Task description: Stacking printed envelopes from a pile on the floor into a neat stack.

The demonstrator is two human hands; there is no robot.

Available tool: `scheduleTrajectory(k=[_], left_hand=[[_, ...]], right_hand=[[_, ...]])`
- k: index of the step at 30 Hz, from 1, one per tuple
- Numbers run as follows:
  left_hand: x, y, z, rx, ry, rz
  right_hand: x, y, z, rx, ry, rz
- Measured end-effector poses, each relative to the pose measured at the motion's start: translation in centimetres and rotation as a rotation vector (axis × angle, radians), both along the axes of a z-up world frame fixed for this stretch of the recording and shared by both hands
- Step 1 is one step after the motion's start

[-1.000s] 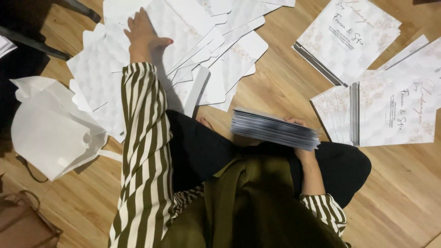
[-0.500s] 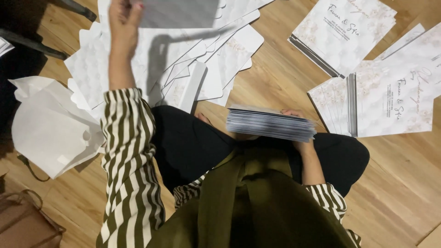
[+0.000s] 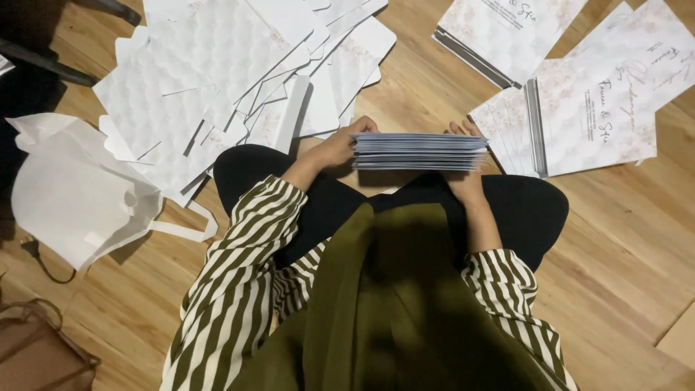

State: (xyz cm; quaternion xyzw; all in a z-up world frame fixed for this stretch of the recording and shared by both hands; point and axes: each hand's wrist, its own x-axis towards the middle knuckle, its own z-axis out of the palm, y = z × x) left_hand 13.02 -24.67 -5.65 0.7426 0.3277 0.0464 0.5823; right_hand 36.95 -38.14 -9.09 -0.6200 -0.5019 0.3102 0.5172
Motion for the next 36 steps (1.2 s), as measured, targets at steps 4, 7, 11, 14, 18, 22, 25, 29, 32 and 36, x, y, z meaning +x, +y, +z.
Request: scheduleTrajectory(k=[4,7,11,14,18,22,25,29,32,36], left_hand=[[-0.1,0.9,1.7,-0.048,0.087,-0.141],[-1.3,4.4,2.5,0.009,0.088,-0.112],[-4.1,11.8,4.1,0.338,0.093,0.258],[-10.2,18.9,-0.8,0.704,0.278,0.415],[-13.1,20.6,0.6,0.545,0.711,0.524],[-14.9,23.1,-0.6,0.577,0.799,0.534],[-14.1,22.7,2.1,0.642,0.751,0.571],[-16.0,24.0,2.6,0.647,0.099,0.628],[-14.6,22.4,4.9,0.468,-0.338,0.53],[-9.3,15.6,3.4,0.289,-0.535,0.433]], right_hand=[[-1.0,0.4,0.5,-0.056,0.055,0.002],[-1.2,0.1,0.6,-0.123,0.096,0.019],[-1.0,-0.4,0.7,-0.228,0.159,0.033],[-0.8,-0.5,0.5,-0.298,0.204,0.036],[-0.6,-0.5,-0.1,-0.34,0.209,0.044],[-0.5,-0.1,-0.6,-0.188,0.393,0.114],[-0.3,0.0,-0.8,-0.174,0.35,0.119],[-0.7,0.4,1.0,-0.197,0.237,0.118],[-0.3,-0.2,-0.7,-0.211,0.307,0.119],[-0.3,-0.3,-1.3,-0.263,0.203,0.064]])
